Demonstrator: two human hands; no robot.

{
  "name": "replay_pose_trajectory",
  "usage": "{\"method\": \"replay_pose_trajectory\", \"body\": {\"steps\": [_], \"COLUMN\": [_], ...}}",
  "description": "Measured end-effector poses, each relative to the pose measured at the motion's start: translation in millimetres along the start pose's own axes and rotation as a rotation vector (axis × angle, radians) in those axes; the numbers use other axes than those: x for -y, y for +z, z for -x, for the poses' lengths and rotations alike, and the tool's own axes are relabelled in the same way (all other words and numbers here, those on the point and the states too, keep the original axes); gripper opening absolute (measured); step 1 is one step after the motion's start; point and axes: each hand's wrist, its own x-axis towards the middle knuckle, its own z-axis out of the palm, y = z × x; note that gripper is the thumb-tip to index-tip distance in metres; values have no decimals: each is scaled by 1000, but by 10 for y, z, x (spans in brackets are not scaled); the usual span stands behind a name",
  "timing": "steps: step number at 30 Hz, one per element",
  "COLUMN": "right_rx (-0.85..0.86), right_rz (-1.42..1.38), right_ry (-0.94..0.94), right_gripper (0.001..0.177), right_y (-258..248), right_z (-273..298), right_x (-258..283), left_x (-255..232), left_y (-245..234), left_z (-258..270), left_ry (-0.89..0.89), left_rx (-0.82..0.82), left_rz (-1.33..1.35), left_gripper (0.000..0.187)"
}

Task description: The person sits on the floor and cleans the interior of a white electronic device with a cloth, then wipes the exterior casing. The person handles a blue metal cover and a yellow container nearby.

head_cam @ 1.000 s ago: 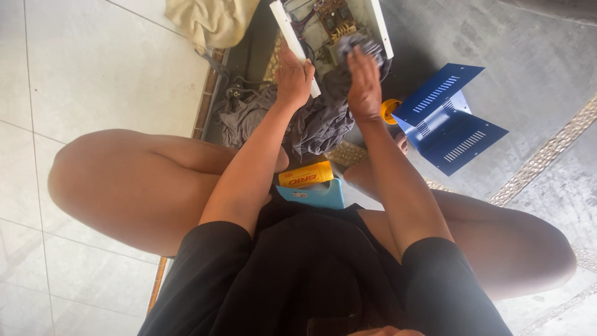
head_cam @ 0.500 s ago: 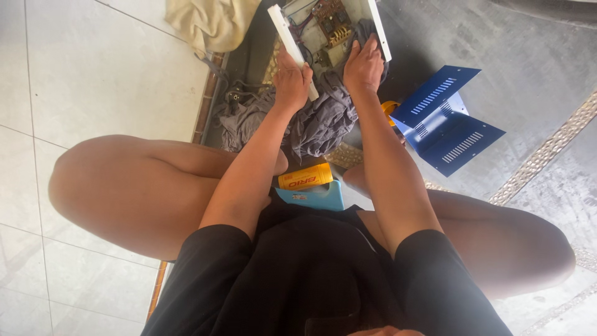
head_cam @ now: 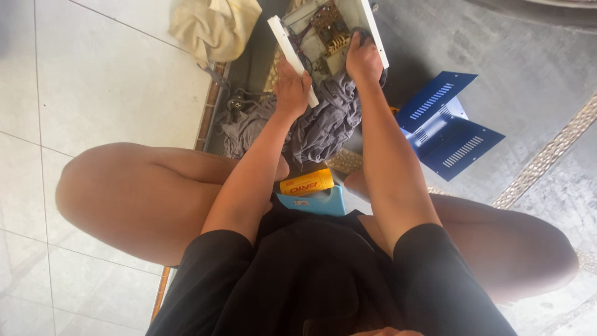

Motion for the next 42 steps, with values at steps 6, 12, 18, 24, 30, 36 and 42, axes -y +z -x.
{"method": "replay_pose_trajectory", "body": {"steps": [6,12,18,24,30,36,42], "right_rx": [-47,-246,-310,-289,-400,-86,-104], "right_rz": [112,76,62,25,841,1065,881], "right_ry": [-43,-278,-574,-770,-1238,-1235,-1384], "right_gripper": [57,24,24,24,53,36,28], "right_y": [-67,-358,-388,-283,-217,-83,-76], "right_z": [414,897,1444,1275,1156,1176,886], "right_x": [133,238,272,213,88,-257,-68], "left_x": [-17,-168,-287,-292,-291,-361,-399], "left_y": [21,-121,-188,-206,-238,-244,-251], "left_z": [64,4,34,161,105,132,127], "left_ry": [-52,-50,-89,-226,-312,-360,-301], "left_rx": [44,35,19,47,106,118,77], "left_rz": [55,20,-21,21,-30,11,0], "left_gripper": [75,75,72,67,69,70,71]}}
